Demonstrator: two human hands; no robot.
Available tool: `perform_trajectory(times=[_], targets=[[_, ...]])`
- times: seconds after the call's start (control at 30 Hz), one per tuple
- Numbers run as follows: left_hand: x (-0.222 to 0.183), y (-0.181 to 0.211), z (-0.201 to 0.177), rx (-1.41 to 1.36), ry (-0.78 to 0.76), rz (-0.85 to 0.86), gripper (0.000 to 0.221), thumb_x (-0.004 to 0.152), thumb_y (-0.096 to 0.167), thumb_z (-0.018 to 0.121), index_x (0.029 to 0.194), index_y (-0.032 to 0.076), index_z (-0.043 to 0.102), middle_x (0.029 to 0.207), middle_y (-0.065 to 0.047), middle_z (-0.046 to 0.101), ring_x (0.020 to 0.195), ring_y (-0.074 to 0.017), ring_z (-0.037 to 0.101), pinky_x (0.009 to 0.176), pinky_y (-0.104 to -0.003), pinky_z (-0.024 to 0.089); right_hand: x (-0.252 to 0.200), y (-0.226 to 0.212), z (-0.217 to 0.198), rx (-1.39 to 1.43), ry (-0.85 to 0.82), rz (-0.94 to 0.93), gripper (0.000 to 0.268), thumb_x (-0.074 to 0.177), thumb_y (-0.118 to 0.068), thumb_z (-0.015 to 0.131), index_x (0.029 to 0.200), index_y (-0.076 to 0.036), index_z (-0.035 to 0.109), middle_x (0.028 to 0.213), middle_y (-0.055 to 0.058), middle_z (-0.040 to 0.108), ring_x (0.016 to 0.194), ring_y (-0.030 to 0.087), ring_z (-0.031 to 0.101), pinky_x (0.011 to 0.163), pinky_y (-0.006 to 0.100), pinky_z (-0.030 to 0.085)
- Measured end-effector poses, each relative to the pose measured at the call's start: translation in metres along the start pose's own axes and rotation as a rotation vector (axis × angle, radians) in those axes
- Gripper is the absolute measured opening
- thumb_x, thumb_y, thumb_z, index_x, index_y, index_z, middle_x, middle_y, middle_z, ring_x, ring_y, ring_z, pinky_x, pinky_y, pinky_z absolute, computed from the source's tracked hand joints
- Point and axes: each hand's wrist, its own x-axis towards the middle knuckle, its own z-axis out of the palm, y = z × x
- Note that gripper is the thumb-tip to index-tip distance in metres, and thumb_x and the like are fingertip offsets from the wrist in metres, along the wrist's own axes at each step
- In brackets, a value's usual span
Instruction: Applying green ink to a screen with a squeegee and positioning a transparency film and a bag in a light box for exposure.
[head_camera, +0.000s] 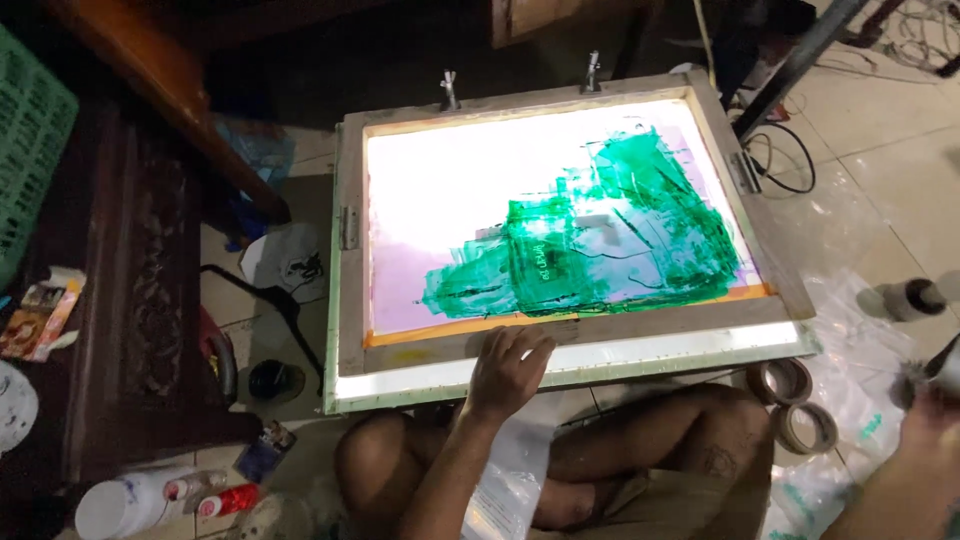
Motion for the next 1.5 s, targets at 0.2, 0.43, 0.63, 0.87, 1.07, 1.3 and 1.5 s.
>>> perform_trajectory(times=[0.2,0.43,0.63,0.87,1.07,1.3,1.5], targets=[[0.012,0.007,-0.014,-0.010,0.014,-0.019,0.029,0.084,0.007,0.077,0.112,0.009,0.070,0.118,-0.005,0.064,0.099,-0.0245,0.059,0.093,-0.040,0.050,-0.104,-0.220,0.186,0.493,-0.794,-0.196,0.079,0.086,-0.048,0.086,0.154,-0.017,0.061,0.127,-0.002,0.073,0.108,0.020,0.072,0.104,0.046,0.061],[0.004,0.000,-0.003,-0.031,-0.026,-0.025,0.033,0.083,0.007,0.078,0.115,0.011,0.072,0.123,-0.002,0.064,0.108,-0.0238,0.061,0.096,-0.040,0.051,-0.171,-0.240,0.295,-0.076,-0.551,-0.040,0.041,0.082,0.000,0.073,0.122,-0.001,0.062,0.112,0.008,0.069,0.090,0.019,0.070,0.080,0.025,0.061],[0.000,-0.004,0.003,0.074,0.062,0.064,0.016,0.090,0.021,0.077,0.105,0.021,0.074,0.111,0.000,0.065,0.107,-0.0196,0.061,0.088,-0.033,0.054,-0.228,-0.292,0.338,-0.918,-0.908,-0.624,0.041,0.070,-0.006,0.083,0.105,-0.027,0.084,0.101,0.005,0.081,0.101,0.036,0.074,0.085,0.049,0.058],[-0.005,-0.001,0.005,0.008,-0.073,-0.038,0.037,0.081,0.011,0.081,0.117,0.014,0.071,0.126,-0.001,0.063,0.111,-0.0229,0.058,0.098,-0.042,0.049,-0.220,-0.258,0.336,-1.010,-0.992,-0.789,0.036,0.070,-0.007,0.078,0.099,-0.027,0.085,0.108,-0.008,0.081,0.079,0.014,0.073,0.070,0.031,0.056],[-0.001,0.001,0.003,-0.007,-0.055,-0.052,0.038,0.079,0.009,0.080,0.116,0.014,0.072,0.126,-0.001,0.063,0.110,-0.0236,0.058,0.097,-0.042,0.049,-0.220,-0.232,0.367,-0.875,-0.960,-1.036,0.048,0.067,0.005,0.071,0.103,-0.025,0.084,0.114,-0.006,0.079,0.088,0.016,0.075,0.073,0.030,0.057],[0.003,0.004,-0.001,0.026,-0.053,-0.045,0.038,0.078,0.010,0.081,0.115,0.014,0.072,0.123,-0.001,0.061,0.106,-0.0229,0.058,0.093,-0.041,0.051,-0.212,-0.239,0.448,-0.820,-0.934,-1.190,0.022,0.075,-0.005,0.081,0.093,-0.016,0.085,0.100,0.003,0.081,0.071,0.018,0.074,0.073,0.033,0.056],[0.003,0.003,-0.003,0.013,-0.032,-0.030,0.037,0.079,0.009,0.081,0.115,0.013,0.072,0.125,-0.001,0.062,0.107,-0.0221,0.058,0.094,-0.040,0.050,-0.205,-0.252,0.428,-0.849,-0.934,-1.214,0.027,0.073,-0.008,0.082,0.095,-0.023,0.085,0.084,-0.003,0.080,0.063,0.019,0.066,0.071,0.035,0.050]])
